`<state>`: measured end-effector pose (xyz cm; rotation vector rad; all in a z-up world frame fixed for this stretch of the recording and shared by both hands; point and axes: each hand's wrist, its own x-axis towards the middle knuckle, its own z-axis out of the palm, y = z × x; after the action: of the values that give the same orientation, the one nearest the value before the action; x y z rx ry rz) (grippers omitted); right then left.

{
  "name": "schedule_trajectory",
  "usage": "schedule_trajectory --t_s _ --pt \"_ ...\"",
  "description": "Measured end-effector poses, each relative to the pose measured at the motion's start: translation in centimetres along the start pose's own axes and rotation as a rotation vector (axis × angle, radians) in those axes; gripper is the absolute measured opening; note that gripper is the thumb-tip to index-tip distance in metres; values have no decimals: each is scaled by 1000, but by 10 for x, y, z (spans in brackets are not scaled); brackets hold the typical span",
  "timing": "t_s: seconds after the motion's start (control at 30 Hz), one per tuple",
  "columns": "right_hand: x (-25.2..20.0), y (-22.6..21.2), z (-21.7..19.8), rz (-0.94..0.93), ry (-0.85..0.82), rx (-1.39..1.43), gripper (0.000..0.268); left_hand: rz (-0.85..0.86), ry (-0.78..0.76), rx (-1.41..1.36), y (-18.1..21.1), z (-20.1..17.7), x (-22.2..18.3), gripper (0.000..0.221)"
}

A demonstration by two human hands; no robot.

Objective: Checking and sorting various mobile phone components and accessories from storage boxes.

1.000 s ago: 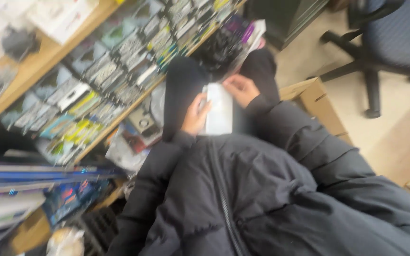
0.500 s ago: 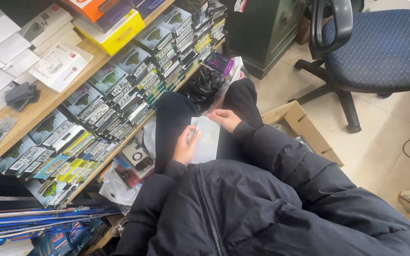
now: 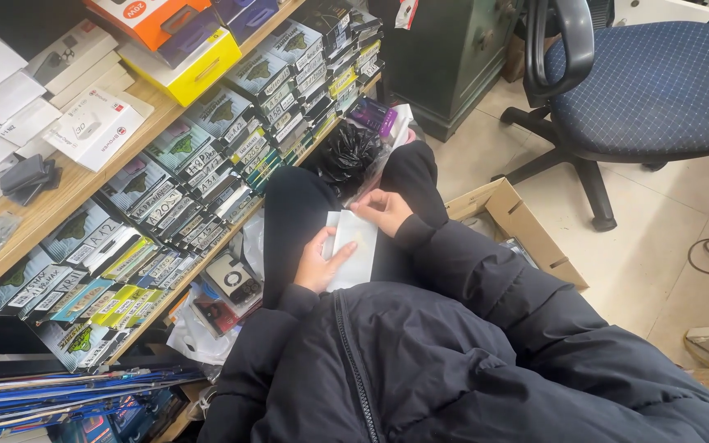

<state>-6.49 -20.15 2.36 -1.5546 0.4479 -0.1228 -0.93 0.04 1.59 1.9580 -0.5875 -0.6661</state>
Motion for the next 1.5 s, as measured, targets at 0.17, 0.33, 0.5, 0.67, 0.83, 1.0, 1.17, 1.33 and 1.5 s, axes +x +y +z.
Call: schedule_trajectory --t_s 0.17,0.33,0.5,0.67,0.83,1.0,1.17,1.33,1.5 --pt "25 24 -11 -47 167 43 22 15 2 -14 -4 -2 5 50" --pt "-7 -11 6 7 95 82 24 31 43 -27 -5 -2 4 48" --pt "8 -3 -2 -36 139 51 30 47 51 -7 -11 -3 9 49" --pt "10 12 -2 41 122 109 35 20 40 -25 -3 -3 5 46" --pt "12 13 0 44 148 110 33 30 51 -26 -11 -4 9 46" --pt "48 59 -16 54 219 87 39 29 37 -10 -12 -3 9 47" --pt "-3 -10 7 94 62 133 33 12 44 -45 1 1 0 45" --pt "19 24 -3 44 67 119 35 44 36 -45 1 -2 -2 39" --pt "-10 -16 5 33 25 129 32 37 43 -46 11 -3 -6 46"
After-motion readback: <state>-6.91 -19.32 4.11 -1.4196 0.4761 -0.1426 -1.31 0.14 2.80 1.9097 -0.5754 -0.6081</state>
